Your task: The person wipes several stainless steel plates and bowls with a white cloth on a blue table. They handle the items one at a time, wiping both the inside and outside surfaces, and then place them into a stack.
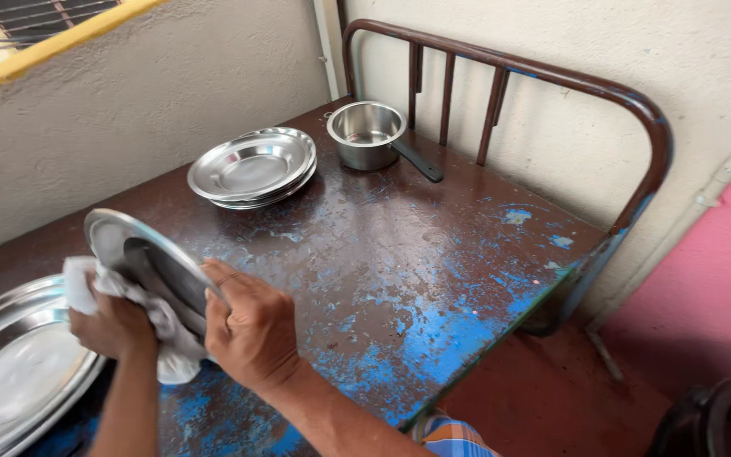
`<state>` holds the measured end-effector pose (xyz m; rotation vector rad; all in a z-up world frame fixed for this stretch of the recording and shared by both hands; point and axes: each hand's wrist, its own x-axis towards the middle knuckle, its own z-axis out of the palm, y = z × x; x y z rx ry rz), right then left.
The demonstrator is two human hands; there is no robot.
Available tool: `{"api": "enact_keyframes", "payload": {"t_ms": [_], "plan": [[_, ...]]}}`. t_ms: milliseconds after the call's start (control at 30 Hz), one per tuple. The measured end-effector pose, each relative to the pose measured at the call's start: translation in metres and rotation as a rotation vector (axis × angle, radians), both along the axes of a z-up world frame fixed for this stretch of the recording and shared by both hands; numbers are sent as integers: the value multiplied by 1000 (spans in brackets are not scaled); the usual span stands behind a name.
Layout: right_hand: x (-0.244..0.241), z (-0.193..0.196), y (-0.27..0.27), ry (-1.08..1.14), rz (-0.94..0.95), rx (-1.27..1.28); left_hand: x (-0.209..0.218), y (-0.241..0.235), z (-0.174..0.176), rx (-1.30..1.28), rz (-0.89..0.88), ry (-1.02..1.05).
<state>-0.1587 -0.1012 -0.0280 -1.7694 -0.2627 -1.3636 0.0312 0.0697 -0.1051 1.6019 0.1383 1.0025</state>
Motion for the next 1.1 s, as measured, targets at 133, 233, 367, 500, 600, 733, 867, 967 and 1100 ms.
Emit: {"api": "enact_keyframes", "payload": {"t_ms": [133, 233, 367, 500, 600, 733, 867, 967, 1100], "plan": [[9, 2, 7, 141, 51, 65, -1, -4, -8, -235, -180, -262], [11, 5, 11, 109, 50, 107, -1, -42, 33, -386, -405, -487], [15, 12, 6, 362, 102, 337, -54, -93, 86, 194, -335, -574], [13, 12, -7, 202, 271, 600, -77, -80, 126, 707, -391, -605], [14, 14, -17, 237, 326, 696, -70, -48, 137, 680, -465, -611], [16, 12, -13, 302, 325, 756, -71, -20, 115, 767, -292, -373], [24, 20, -25, 260, 238, 796, -83, 2, 103, 480, -239, 10], [38, 28, -35, 57, 254, 837, -111, -4, 90, 317, -329, 23], [51, 21, -36, 14, 344, 998, -147, -33, 82, 472, -165, -103]]}}
